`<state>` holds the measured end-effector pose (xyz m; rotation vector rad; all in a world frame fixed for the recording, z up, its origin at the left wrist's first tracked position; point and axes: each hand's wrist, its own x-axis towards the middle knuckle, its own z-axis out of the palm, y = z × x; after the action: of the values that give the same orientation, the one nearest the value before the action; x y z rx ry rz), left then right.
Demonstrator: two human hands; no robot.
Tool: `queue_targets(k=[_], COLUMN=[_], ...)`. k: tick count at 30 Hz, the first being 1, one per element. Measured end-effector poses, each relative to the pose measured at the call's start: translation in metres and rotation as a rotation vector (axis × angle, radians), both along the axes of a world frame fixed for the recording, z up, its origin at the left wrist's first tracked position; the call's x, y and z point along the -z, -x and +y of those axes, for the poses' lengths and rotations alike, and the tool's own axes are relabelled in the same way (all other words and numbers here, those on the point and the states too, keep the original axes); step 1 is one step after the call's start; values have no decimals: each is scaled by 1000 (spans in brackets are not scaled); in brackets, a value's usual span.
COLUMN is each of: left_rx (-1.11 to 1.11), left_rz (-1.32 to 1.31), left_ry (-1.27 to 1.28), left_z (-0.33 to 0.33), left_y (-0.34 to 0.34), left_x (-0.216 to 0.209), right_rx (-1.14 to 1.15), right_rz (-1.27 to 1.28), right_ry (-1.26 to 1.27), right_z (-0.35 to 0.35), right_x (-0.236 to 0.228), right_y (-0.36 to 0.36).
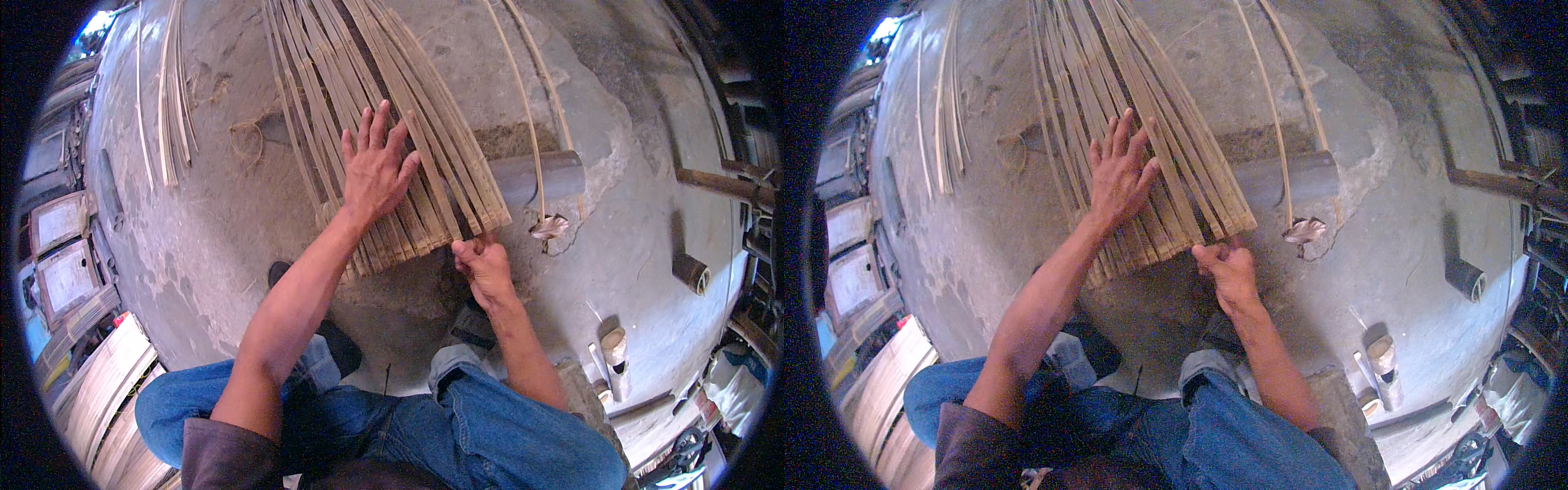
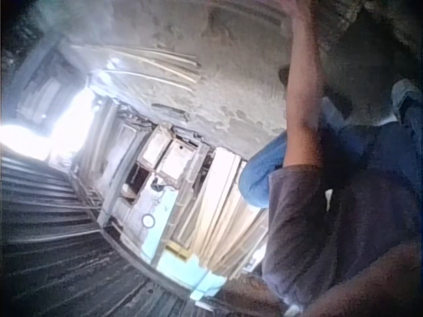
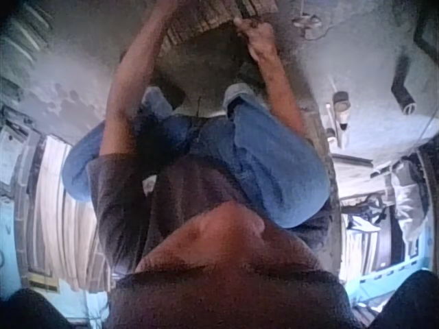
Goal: The person sits on the floor and arranges thin wooden strips into a neat pile. They repeatedly pick up individual strips and place them onto the stack, aligning them carefully.
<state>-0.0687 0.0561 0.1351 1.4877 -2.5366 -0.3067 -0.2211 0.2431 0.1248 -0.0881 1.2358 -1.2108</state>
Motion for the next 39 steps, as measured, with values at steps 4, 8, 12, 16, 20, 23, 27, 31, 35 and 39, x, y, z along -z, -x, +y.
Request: queue_targets(k=[4, 8, 12, 16, 20, 23, 27, 31, 35, 39], left_rx=[-16, 1, 6, 4, 4, -15, -10, 18, 13, 22], left_rz=[3, 29, -27, -51, 0, 6, 36, -18, -7, 24], left_ry=[-12, 1, 26, 7, -19, 1, 6, 15, 26, 28], left_z=[1, 1, -1, -2, 1, 0, 0, 1, 1, 2], left_y=[2, 3, -1, -2, 2, 0, 4, 2, 3, 7], left_x=[-1, -3, 1, 4, -4, -1, -3, -4, -2, -3], right_rx=[-97, -124, -231, -205, -97, -60, -101, 15, 37, -24], right_rz=[-39, -14, -61, 11, 82, 111, 79, 24, 119, 153], right_ry=[-123, -179, -177, -199, -201, -215, -173, -89, -74, -123], right_z=[-8, -12, -19, -17, -15, -16, -11, -7, -4, -4], right_x=[-7, -9, -11, -9, -4, -3, -8, -8, 3, 0], right_y=[-1, 2, 7, 3, -2, -8, 0, -4, -2, 4])
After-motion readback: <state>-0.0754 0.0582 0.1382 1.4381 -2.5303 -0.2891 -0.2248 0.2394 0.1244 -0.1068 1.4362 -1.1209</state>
